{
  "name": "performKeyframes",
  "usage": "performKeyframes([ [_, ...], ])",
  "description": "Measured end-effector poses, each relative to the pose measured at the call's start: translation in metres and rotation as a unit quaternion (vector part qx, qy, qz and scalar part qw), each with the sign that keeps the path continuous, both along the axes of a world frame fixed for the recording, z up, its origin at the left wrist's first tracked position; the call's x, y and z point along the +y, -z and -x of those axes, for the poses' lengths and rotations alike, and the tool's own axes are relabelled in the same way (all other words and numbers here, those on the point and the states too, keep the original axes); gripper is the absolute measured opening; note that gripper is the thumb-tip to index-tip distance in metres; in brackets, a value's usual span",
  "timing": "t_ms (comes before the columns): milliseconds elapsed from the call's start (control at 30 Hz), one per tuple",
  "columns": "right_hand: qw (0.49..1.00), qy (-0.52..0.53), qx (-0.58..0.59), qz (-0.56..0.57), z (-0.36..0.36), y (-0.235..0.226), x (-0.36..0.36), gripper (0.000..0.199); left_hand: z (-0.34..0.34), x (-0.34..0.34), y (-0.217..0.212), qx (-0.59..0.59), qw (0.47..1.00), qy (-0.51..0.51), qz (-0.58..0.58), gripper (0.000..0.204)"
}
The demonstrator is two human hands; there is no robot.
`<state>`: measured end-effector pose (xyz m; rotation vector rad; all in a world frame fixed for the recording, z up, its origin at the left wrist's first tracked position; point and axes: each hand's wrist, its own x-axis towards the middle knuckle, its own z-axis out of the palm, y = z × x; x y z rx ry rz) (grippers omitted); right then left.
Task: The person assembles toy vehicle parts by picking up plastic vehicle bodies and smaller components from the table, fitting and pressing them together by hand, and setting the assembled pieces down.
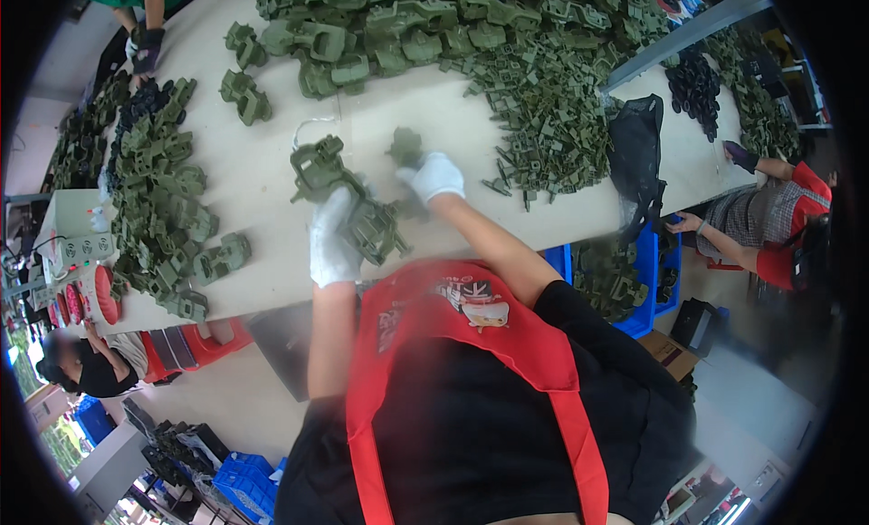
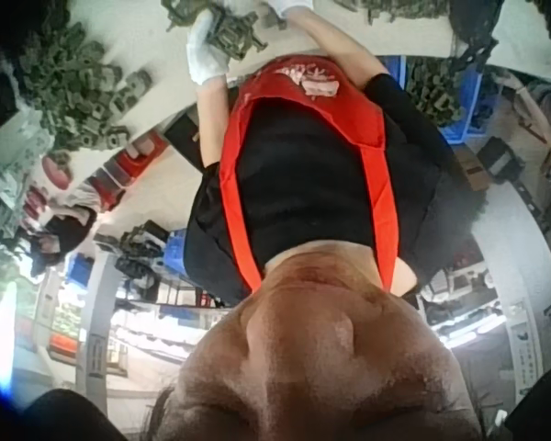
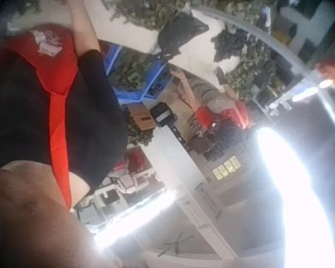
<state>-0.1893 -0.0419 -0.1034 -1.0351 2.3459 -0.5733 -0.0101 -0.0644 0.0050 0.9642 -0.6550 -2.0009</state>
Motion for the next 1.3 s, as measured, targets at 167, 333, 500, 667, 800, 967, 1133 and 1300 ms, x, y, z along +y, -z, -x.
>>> performKeyframes([
  [167,0.99,-0.142,0.027,0.007,-0.041,0.012,-0.012,0.034,-0.028,0.002,0.021,-0.031,0.997,-0.069,-0.001,0.039],
  [333,0.992,-0.109,-0.067,0.001,-0.032,0.018,-0.012,0.035,-0.035,0.005,0.006,0.004,0.998,-0.059,-0.013,0.043],
  [500,0.981,-0.186,-0.019,0.053,0.018,0.023,-0.032,0.037,-0.025,0.002,0.014,0.03,0.998,-0.056,0.008,0.052],
  [667,0.909,-0.071,-0.291,0.29,0.043,-0.113,-0.007,0.03,-0.011,-0.014,0.029,0.08,0.992,0.029,0.09,0.079],
  [800,0.925,-0.201,-0.035,0.322,0.008,-0.187,0.013,0.026,0.016,-0.008,-0.002,0.084,0.992,0.06,0.073,0.086],
  [967,0.904,-0.239,0.116,0.336,-0.008,-0.192,0.015,0.029,0.022,-0.003,-0.017,0.039,0.983,0.089,0.155,0.1],
  [1133,0.908,-0.249,0.16,0.298,-0.02,-0.193,0.025,0.03,0.021,0.001,-0.024,0.012,0.979,0.096,0.181,0.109],
  [1300,0.873,-0.301,0.183,0.339,-0.003,-0.186,0.017,0.028,0.021,-0.004,-0.029,0.004,0.972,0.128,0.197,0.087],
])
